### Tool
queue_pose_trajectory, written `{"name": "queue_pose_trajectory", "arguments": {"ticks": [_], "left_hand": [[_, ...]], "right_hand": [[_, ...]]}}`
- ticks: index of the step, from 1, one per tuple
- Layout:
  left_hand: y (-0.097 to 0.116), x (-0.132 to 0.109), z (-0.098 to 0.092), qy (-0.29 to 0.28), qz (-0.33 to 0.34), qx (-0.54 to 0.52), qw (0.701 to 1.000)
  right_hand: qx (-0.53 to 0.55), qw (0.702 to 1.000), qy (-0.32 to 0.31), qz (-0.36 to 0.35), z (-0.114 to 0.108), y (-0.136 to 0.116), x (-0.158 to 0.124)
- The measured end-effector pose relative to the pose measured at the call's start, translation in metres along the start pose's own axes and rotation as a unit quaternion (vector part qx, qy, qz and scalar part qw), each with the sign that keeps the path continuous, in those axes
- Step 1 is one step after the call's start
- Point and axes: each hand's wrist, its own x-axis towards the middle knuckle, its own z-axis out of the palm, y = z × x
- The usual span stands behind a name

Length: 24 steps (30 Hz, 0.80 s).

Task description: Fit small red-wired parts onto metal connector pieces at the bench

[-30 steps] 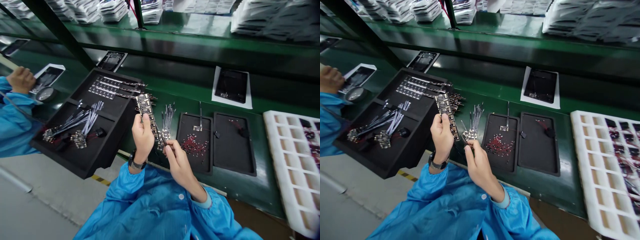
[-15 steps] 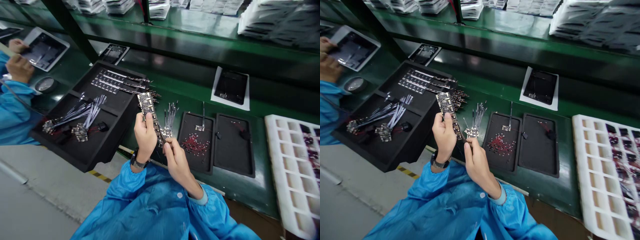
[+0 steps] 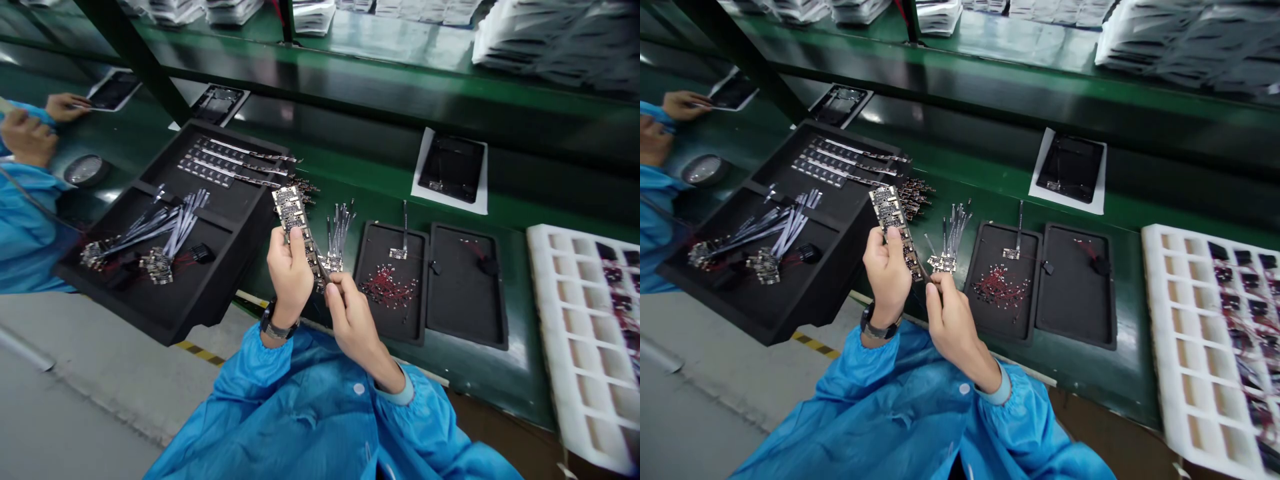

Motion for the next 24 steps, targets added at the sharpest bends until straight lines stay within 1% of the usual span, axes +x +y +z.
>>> {"name": "queue_pose_trajectory", "arguments": {"ticks": [3,6,9,11,12,13,15,17,21,24], "left_hand": [[0.000,0.001,-0.001,-0.014,-0.017,-0.023,0.999],[-0.003,0.002,0.000,-0.033,-0.054,-0.070,0.996],[-0.010,0.003,0.000,-0.054,-0.097,-0.124,0.986],[-0.014,0.005,-0.001,-0.057,-0.103,-0.138,0.983],[-0.016,0.005,-0.001,-0.055,-0.099,-0.135,0.984],[-0.018,0.006,-0.002,-0.052,-0.093,-0.127,0.986],[-0.020,0.006,-0.004,-0.047,-0.080,-0.107,0.990],[-0.020,0.004,-0.005,-0.051,-0.069,-0.095,0.992],[-0.018,-0.002,-0.005,-0.071,-0.041,-0.078,0.994],[-0.018,-0.006,-0.004,-0.082,-0.031,-0.069,0.994]], "right_hand": [[0.116,0.992,-0.035,0.017,0.001,0.002,0.001],[0.229,0.970,-0.065,0.051,0.004,0.002,0.001],[0.303,0.944,-0.093,0.092,0.007,0.003,0.003],[0.327,0.932,-0.112,0.111,0.008,0.006,0.006],[0.318,0.935,-0.109,0.111,0.007,0.007,0.007],[0.292,0.946,-0.095,0.104,0.006,0.008,0.009],[0.213,0.973,-0.049,0.077,0.002,0.010,0.013],[0.144,0.988,-0.014,0.054,-0.003,0.009,0.017],[0.075,0.997,-0.007,0.025,-0.009,0.001,0.024],[0.051,0.999,0.002,0.017,-0.008,-0.006,0.028]]}}
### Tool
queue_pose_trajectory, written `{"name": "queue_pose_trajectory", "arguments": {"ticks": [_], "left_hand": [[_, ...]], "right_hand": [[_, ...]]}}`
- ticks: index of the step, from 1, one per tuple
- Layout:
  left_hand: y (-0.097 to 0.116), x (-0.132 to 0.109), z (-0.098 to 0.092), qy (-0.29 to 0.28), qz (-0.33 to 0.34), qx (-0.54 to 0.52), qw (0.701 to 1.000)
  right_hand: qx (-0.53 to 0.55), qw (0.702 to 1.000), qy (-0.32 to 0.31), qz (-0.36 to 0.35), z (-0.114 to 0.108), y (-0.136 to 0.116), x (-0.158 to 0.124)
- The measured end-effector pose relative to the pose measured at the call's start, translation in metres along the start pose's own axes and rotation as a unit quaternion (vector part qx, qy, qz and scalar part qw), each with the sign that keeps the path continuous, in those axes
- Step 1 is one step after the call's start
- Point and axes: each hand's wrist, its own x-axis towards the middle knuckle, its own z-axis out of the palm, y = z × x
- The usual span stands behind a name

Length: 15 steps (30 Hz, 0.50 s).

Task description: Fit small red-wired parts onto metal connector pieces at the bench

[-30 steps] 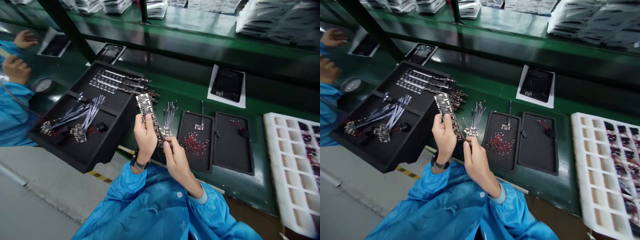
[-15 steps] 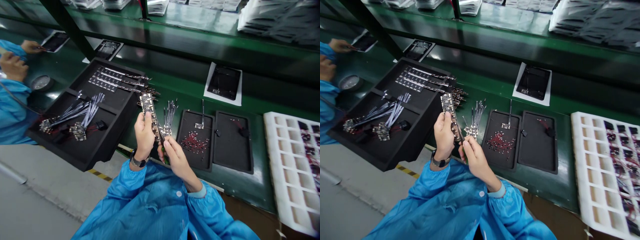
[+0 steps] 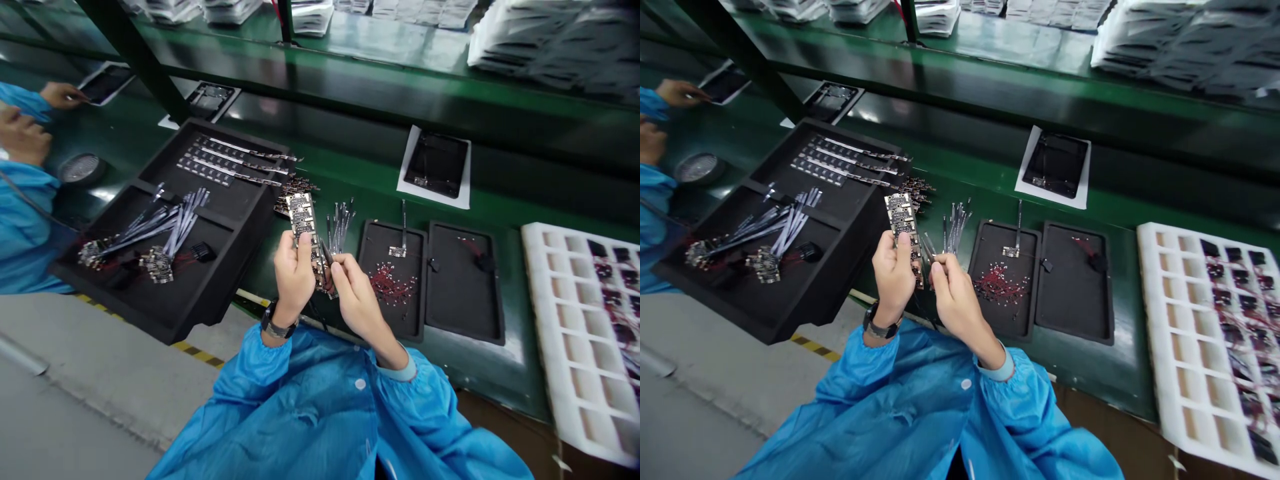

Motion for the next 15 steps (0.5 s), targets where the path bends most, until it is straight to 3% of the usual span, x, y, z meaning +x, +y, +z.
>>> {"name": "queue_pose_trajectory", "arguments": {"ticks": [15], "left_hand": [[0.002,-0.014,0.003,-0.014,-0.021,0.013,1.000]], "right_hand": [[-0.022,0.998,0.052,-0.016,0.009,-0.006,0.002]]}}
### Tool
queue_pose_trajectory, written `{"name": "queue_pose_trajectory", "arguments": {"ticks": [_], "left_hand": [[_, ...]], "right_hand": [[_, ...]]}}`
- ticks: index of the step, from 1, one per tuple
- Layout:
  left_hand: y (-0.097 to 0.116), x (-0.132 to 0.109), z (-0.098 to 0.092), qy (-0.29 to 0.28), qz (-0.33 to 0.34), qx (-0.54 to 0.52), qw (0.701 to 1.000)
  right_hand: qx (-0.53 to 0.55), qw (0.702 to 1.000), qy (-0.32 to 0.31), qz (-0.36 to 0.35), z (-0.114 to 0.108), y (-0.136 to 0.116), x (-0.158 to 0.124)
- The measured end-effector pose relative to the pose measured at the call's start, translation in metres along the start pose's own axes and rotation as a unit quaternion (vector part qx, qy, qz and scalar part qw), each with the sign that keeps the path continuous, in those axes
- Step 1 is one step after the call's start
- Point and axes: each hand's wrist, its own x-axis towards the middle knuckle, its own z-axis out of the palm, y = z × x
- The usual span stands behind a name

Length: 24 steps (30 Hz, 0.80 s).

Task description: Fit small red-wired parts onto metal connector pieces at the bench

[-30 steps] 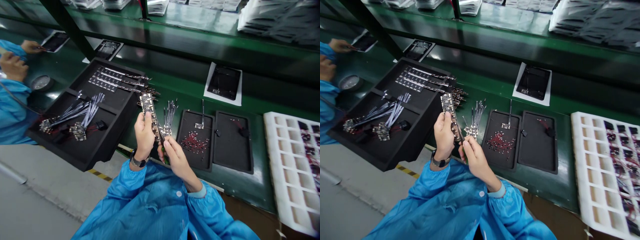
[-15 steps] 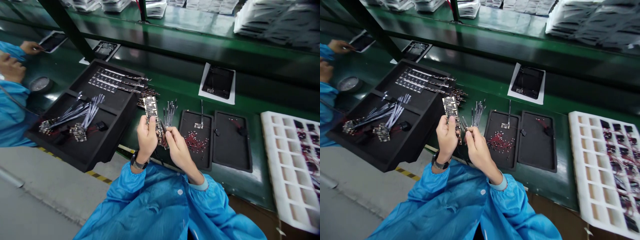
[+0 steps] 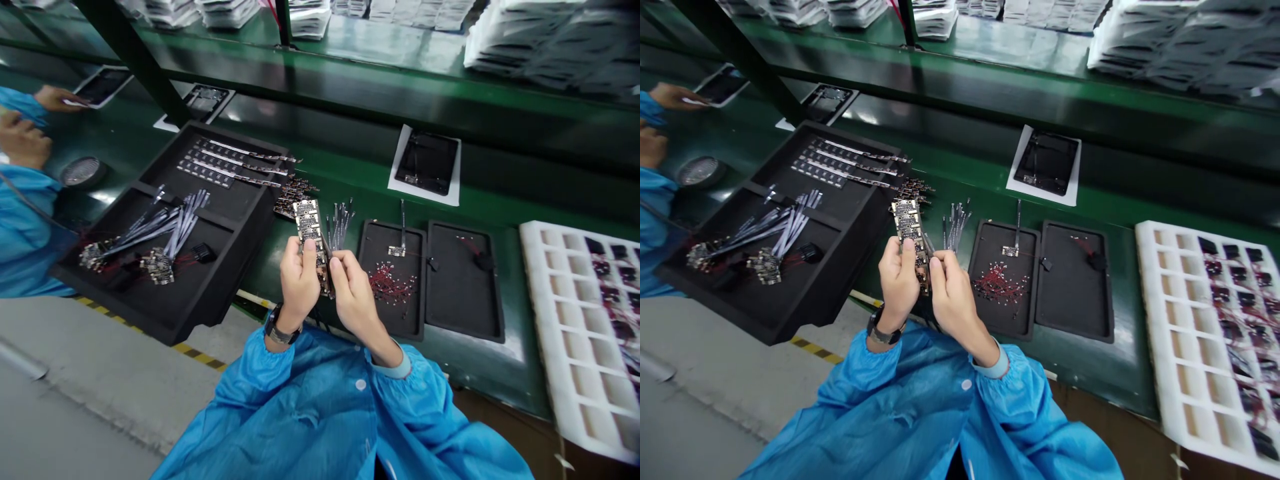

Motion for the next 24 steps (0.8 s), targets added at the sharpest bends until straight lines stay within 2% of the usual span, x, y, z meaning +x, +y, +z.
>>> {"name": "queue_pose_trajectory", "arguments": {"ticks": [8,11,18,24], "left_hand": [[0.004,0.014,-0.009,-0.015,0.041,0.076,0.996],[0.006,0.018,-0.008,-0.030,0.036,0.072,0.996],[0.002,0.018,-0.002,-0.049,-0.044,-0.057,0.996],[-0.003,0.026,-0.006,-0.117,-0.161,-0.150,0.968]], "right_hand": [[-0.025,1.000,0.018,-0.005,0.003,0.002,0.000],[-0.006,1.000,0.017,0.000,0.005,0.004,0.000],[0.166,0.985,-0.004,0.043,0.011,0.008,0.002],[0.314,0.940,-0.054,0.122,0.018,0.023,0.005]]}}
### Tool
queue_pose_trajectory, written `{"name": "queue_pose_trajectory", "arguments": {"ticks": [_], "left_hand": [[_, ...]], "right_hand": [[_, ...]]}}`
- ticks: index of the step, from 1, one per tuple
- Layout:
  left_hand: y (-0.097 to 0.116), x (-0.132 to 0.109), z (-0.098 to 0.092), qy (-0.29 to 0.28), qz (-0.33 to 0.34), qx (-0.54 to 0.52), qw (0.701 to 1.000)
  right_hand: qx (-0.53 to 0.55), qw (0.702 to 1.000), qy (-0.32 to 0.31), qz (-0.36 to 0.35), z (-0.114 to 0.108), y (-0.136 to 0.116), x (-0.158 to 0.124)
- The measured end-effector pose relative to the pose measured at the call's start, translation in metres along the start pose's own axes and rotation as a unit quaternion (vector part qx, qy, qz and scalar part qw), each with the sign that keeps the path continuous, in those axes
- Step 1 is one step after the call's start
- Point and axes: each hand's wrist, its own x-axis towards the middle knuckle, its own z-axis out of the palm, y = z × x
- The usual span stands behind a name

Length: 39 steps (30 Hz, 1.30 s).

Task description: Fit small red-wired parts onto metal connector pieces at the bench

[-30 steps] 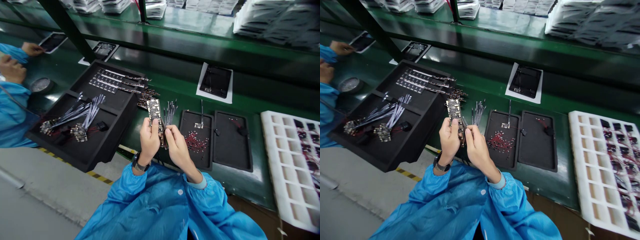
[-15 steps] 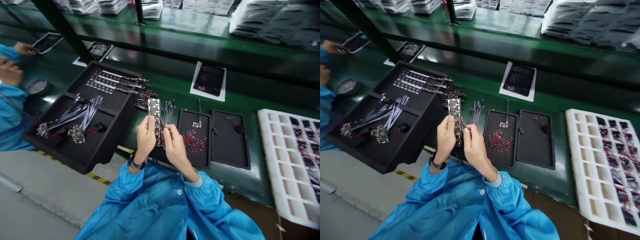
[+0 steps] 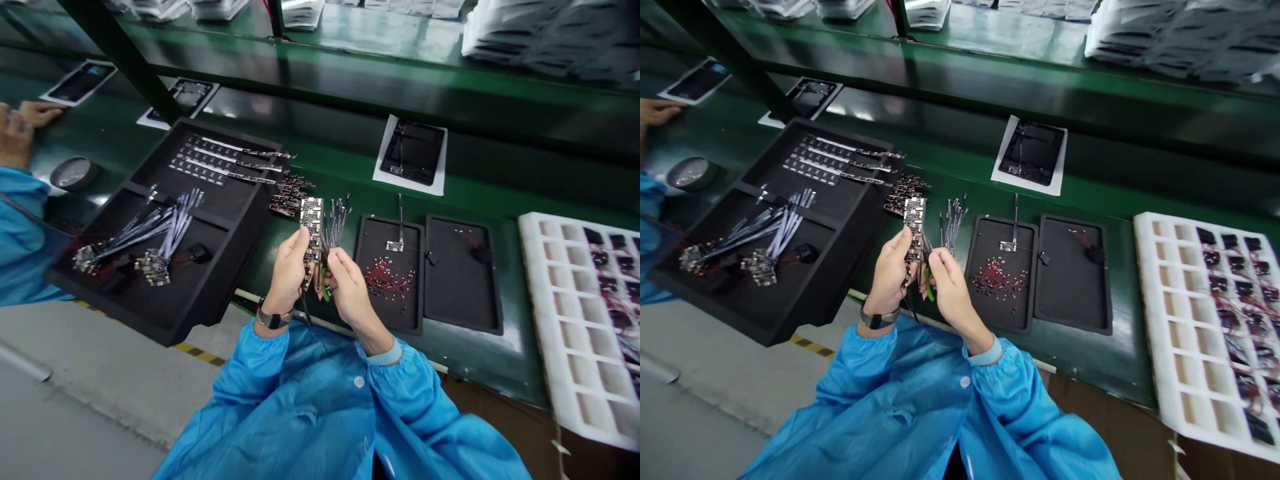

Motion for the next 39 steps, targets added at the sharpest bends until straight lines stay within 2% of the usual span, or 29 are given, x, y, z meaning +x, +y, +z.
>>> {"name": "queue_pose_trajectory", "arguments": {"ticks": [4,8,10,14,18,27,39], "left_hand": [[0.000,0.003,-0.003,-0.021,-0.037,-0.021,0.999],[-0.002,0.002,-0.004,-0.031,-0.048,-0.013,0.998],[-0.003,0.002,-0.004,-0.009,-0.020,0.018,1.000],[-0.006,0.002,-0.001,0.085,0.096,0.134,0.983],[-0.009,0.002,0.001,0.139,0.139,0.192,0.961],[-0.011,0.002,0.001,0.140,0.137,0.183,0.964],[-0.014,0.004,0.001,0.147,0.155,0.194,0.958]], "right_hand": [[0.061,0.998,-0.004,0.009,0.001,0.008,0.003],[0.047,0.999,0.010,0.023,0.004,0.009,0.005],[0.019,0.999,0.023,0.023,0.005,0.007,0.006],[-0.077,0.995,0.053,-0.017,0.006,0.005,0.001],[-0.125,0.991,0.045,-0.033,0.003,0.010,-0.006],[-0.252,0.962,0.066,-0.082,0.000,0.012,-0.008],[-0.332,0.935,0.076,-0.096,-0.001,0.007,-0.010]]}}
